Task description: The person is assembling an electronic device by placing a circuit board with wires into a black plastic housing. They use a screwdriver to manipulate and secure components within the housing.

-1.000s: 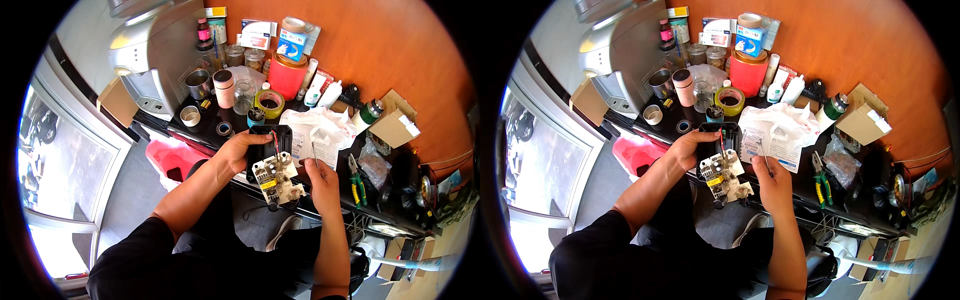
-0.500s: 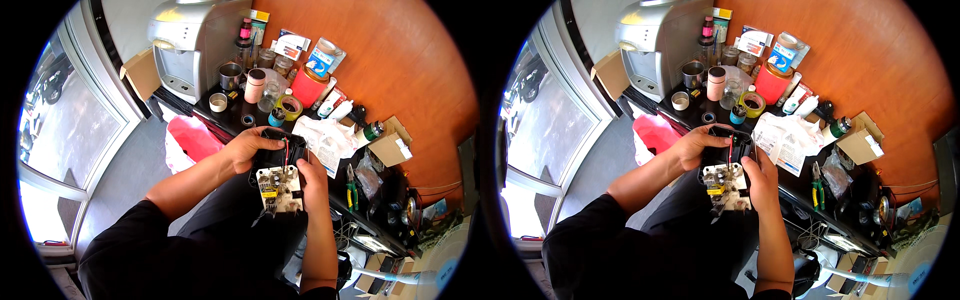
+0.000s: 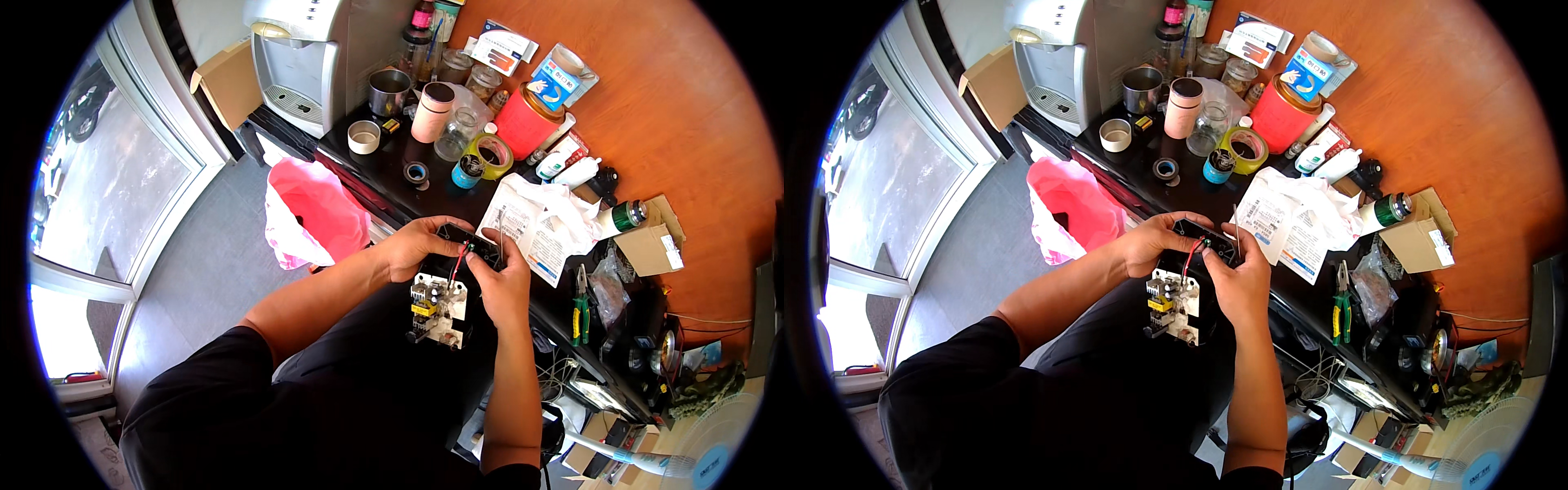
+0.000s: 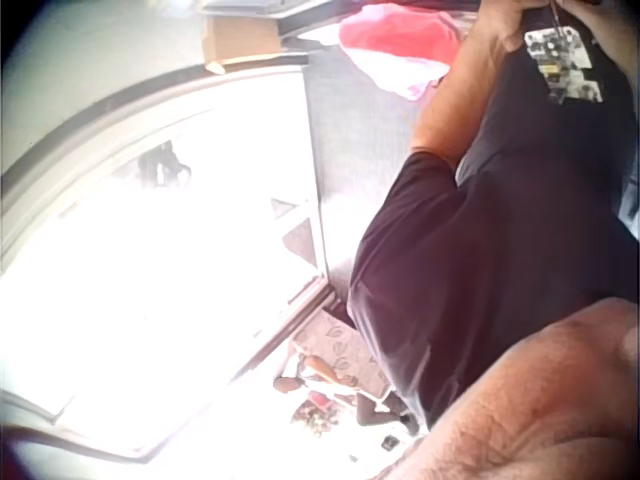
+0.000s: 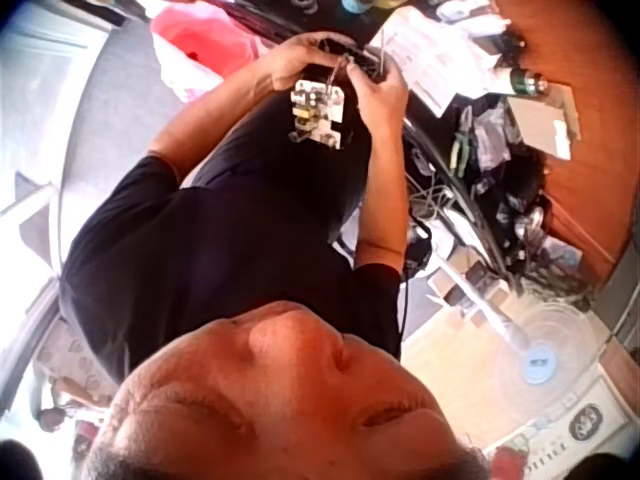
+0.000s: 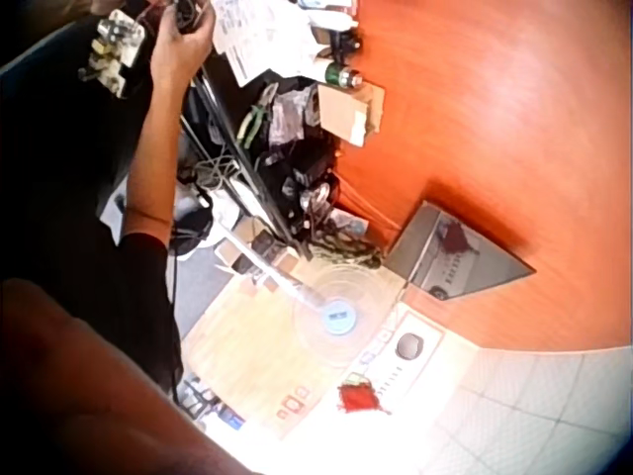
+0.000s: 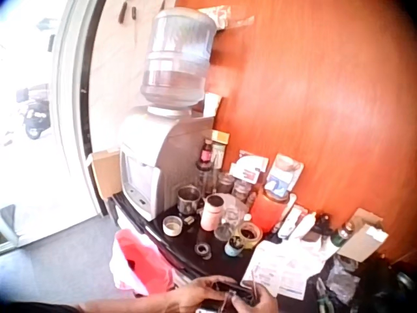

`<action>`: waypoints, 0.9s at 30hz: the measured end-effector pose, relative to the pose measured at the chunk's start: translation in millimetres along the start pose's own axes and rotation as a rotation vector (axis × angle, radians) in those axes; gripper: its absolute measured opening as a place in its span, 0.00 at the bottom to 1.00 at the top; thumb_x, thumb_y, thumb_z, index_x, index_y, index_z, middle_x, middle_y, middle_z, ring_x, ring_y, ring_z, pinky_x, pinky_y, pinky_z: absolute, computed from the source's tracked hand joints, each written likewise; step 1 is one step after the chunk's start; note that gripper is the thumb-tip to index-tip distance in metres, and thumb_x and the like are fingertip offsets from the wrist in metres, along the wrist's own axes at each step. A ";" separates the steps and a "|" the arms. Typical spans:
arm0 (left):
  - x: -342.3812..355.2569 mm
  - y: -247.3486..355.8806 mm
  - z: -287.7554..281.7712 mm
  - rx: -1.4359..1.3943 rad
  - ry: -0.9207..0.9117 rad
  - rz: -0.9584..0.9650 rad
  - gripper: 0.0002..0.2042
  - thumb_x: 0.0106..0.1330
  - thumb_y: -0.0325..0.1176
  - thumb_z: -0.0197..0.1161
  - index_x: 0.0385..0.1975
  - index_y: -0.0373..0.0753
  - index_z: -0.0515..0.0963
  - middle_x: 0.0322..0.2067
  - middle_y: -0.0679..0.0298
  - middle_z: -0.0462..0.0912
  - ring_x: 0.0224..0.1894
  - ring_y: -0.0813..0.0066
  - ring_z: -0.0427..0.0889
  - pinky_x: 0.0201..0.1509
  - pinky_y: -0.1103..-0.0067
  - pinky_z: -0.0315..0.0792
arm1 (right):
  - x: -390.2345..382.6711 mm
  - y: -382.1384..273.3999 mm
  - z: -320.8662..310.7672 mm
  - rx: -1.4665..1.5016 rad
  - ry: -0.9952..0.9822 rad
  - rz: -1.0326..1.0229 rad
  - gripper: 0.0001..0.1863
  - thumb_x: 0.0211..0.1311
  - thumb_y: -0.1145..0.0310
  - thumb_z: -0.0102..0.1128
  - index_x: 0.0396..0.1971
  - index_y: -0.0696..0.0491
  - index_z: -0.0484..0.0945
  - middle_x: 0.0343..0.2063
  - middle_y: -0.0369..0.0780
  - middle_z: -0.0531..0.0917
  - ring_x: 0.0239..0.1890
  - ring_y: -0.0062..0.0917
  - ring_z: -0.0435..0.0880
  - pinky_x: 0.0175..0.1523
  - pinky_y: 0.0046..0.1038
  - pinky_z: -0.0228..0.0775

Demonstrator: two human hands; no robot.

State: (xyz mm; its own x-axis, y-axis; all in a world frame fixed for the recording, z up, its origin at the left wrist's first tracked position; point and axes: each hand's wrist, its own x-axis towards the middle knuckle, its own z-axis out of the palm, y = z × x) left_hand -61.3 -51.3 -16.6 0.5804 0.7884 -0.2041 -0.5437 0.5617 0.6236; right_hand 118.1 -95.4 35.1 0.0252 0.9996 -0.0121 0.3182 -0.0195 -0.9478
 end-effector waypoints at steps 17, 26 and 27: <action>-4.3 2.9 4.3 0.185 0.006 0.086 0.20 0.61 0.22 0.70 0.54 0.37 0.76 0.42 0.64 0.84 0.43 0.77 0.83 0.52 0.79 0.77 | -5.3 0.2 3.4 0.197 -0.008 -0.068 0.29 0.59 0.79 0.66 0.61 0.57 0.69 0.43 0.40 0.82 0.44 0.20 0.80 0.49 0.21 0.73; 1.1 4.3 14.0 0.178 -0.027 0.060 0.22 0.60 0.21 0.70 0.55 0.35 0.75 0.45 0.62 0.84 0.46 0.75 0.84 0.53 0.78 0.78 | -5.3 6.4 -4.8 0.177 0.029 -0.129 0.28 0.59 0.78 0.65 0.60 0.57 0.70 0.41 0.39 0.82 0.43 0.19 0.80 0.50 0.22 0.71; 1.5 4.2 15.5 0.179 -0.030 0.066 0.22 0.60 0.20 0.70 0.56 0.35 0.75 0.45 0.62 0.84 0.46 0.75 0.84 0.54 0.77 0.79 | -6.3 5.2 -7.7 0.139 0.031 -0.125 0.27 0.59 0.77 0.67 0.59 0.57 0.70 0.42 0.41 0.82 0.44 0.21 0.80 0.51 0.23 0.71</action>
State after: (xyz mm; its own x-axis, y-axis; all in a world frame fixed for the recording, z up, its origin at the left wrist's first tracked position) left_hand -53.4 -51.7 -2.6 0.5659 0.8129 -0.1374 -0.4666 0.4532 0.7595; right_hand 127.0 -101.9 32.6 0.0230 0.9929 0.1166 0.1871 0.1103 -0.9761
